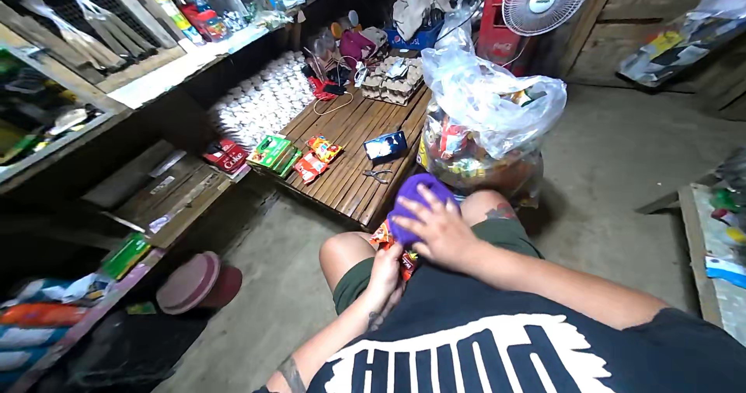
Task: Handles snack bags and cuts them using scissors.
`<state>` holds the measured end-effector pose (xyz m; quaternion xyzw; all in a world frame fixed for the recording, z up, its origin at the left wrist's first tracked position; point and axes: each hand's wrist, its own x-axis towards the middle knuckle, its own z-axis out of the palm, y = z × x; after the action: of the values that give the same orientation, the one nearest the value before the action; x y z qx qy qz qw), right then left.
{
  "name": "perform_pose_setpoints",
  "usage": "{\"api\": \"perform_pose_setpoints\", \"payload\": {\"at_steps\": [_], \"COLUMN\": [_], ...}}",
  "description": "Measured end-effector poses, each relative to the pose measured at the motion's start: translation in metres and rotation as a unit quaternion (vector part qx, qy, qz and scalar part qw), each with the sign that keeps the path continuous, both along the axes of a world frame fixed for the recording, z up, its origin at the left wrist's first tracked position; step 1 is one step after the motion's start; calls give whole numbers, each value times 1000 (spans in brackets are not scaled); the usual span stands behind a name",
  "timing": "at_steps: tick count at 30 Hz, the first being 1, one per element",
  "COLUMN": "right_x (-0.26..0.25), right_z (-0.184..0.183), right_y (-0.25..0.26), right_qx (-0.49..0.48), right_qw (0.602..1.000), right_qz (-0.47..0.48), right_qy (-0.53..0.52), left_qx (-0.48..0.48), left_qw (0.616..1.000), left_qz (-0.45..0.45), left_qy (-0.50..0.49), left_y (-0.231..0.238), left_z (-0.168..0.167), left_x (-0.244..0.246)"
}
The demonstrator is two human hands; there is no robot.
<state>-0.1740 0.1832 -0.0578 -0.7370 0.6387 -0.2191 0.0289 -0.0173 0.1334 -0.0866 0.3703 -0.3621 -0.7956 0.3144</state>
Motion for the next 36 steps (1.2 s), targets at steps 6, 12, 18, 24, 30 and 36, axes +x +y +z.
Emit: {"api": "perform_pose_setpoints", "payload": {"at_steps": [6, 12, 18, 24, 30, 36], "right_x": [-16, -74, -92, -102, -95, -97], "right_z": [4, -7, -15, -21, -15, -14], "right_y": [-13, -32, -3, 18, 24, 27], "right_qx": [15, 93, 183, 209, 170, 140], "right_qw": [999, 945, 818, 755, 734, 766], "right_qz": [42, -96, -103, -62, -81, -113], "right_qy": [-7, -300, -535, -618, -652, -617], "left_qx": [-1, 9, 39, 13, 8, 1], "left_qw": [999, 999, 998, 997, 998, 997], "left_qz": [-33, -36, -27, -3, -15, -34], "left_qy": [-8, 7, 37, 74, 60, 68], "left_y": [-2, -2, -4, -6, -5, -5], "left_z": [-3, 0, 0, -4, -3, -5], "left_x": [1, 5, 8, 10, 8, 9]}}
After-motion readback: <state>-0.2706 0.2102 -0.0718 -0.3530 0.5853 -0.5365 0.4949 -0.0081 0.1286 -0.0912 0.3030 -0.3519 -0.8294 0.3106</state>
